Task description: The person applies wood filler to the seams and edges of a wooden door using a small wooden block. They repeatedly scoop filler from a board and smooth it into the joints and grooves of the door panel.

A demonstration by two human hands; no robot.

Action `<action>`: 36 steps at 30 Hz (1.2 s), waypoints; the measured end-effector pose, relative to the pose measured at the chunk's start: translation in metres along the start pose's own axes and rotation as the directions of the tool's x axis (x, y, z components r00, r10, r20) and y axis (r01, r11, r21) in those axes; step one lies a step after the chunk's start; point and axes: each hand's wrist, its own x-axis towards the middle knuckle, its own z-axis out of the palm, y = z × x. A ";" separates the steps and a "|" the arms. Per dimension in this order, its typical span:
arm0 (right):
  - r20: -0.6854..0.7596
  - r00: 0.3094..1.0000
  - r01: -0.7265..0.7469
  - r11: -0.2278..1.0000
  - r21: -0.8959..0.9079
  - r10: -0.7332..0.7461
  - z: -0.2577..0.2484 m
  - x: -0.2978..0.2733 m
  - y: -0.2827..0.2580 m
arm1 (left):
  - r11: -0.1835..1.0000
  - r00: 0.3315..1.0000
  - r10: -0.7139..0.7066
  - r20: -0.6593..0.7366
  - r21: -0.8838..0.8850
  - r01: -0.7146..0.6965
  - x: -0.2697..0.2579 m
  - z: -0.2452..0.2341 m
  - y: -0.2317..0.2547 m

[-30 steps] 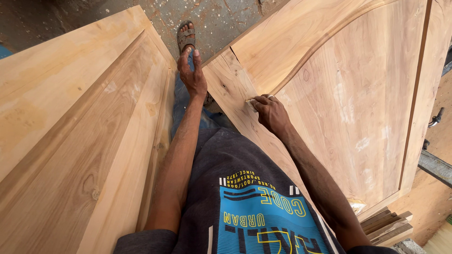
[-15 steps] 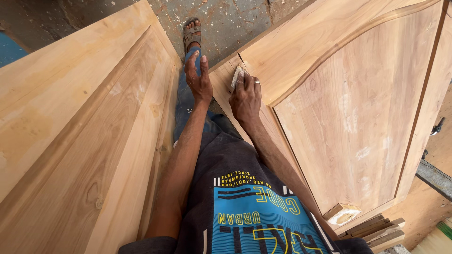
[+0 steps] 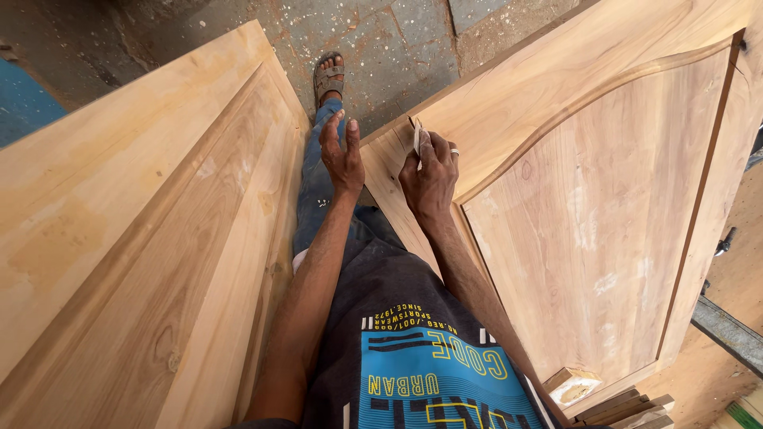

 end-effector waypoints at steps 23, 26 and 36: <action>0.109 0.969 0.227 0.973 -0.047 -0.221 -0.015 0.002 -0.005 | 0.999 1.000 -0.024 0.009 -0.033 0.024 -0.003 0.001 -0.010; 0.315 0.945 0.036 0.982 0.184 -0.094 -0.025 0.007 0.017 | 1.000 1.000 -0.009 0.018 -0.027 0.009 -0.004 0.001 -0.008; 0.402 0.708 0.474 0.813 0.339 -0.580 -0.097 0.103 0.080 | 1.000 0.999 0.013 -0.033 0.011 -0.013 -0.001 0.005 -0.022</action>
